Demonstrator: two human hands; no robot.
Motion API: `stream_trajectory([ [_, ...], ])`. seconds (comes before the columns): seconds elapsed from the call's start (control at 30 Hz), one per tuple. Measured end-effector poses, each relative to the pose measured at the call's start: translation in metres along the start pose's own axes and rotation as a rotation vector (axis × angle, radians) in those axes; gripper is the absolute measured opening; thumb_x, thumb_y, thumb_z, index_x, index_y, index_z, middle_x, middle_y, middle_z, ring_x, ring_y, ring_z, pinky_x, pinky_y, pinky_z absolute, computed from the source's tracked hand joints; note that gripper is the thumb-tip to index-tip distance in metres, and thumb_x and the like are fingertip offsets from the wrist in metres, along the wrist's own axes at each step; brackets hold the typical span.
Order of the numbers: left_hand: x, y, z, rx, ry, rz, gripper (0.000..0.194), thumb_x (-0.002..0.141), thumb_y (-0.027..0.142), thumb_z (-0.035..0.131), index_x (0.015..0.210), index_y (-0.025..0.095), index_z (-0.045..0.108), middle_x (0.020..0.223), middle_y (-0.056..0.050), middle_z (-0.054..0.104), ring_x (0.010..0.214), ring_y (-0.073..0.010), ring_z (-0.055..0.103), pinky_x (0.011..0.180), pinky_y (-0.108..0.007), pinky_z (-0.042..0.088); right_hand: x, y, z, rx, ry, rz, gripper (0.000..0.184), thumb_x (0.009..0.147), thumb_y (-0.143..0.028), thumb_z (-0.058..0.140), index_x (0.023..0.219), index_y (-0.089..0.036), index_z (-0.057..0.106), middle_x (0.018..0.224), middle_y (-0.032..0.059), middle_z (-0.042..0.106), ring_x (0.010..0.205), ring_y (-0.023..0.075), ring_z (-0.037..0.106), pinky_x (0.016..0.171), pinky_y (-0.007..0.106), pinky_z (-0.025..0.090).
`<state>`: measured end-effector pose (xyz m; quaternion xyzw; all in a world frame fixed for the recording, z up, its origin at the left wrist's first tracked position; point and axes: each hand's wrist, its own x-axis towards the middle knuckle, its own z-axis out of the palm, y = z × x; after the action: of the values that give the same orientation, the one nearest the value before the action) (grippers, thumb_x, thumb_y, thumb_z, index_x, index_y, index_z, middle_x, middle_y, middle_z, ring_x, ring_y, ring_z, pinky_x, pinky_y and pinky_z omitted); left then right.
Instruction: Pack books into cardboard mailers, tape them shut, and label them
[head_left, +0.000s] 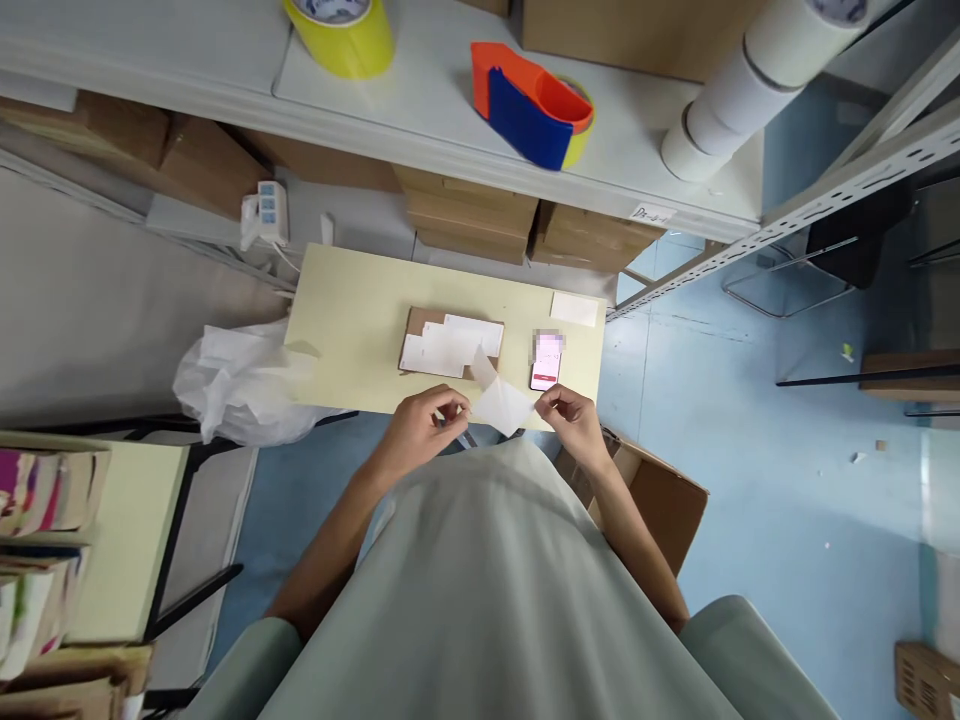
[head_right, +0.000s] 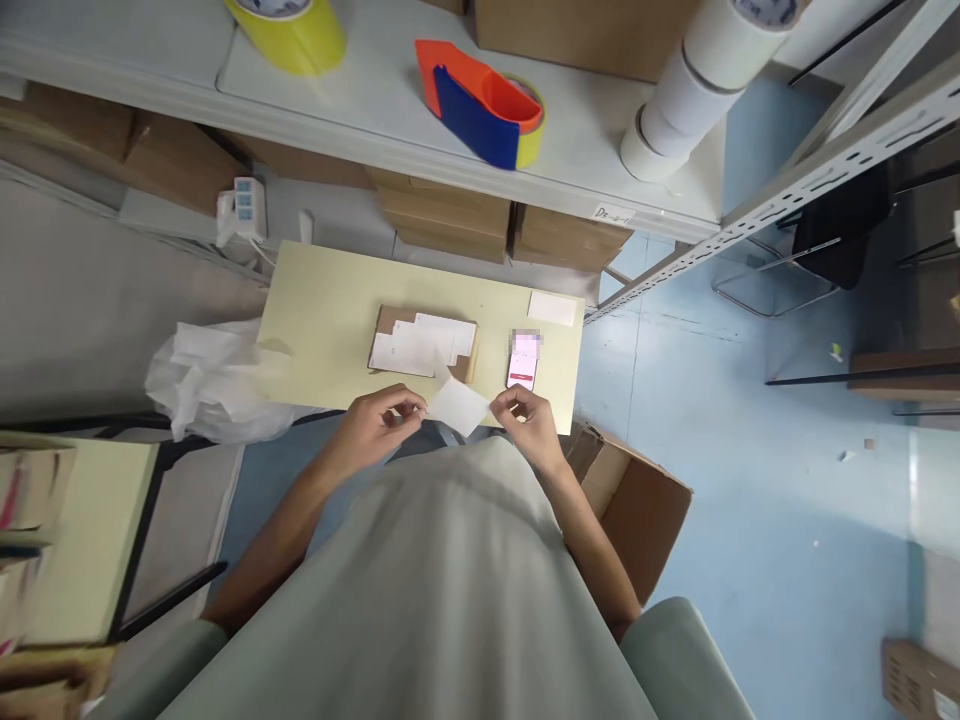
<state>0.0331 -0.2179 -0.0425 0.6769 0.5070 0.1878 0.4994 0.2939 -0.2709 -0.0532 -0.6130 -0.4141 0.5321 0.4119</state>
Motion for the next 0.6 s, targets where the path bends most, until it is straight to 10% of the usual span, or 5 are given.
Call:
stream_trajectory([
  [0.6,-0.015,-0.209,-0.338,0.320,0.492,-0.459,0.021,0.089,0.030,0.065,0.102,0.018,0.076,0.085,0.000,0.077,0.090,-0.0195,0.069,0.084,-0.026,0.048,0.040,-0.061,0.185,-0.075,0.198,0.087,0.027,0.086,-0.046,0.076,0.078,-0.022,0.070,0.070,-0.0002,0.062,0.069,0.0170,0.055,0.066,0.032,0.046],
])
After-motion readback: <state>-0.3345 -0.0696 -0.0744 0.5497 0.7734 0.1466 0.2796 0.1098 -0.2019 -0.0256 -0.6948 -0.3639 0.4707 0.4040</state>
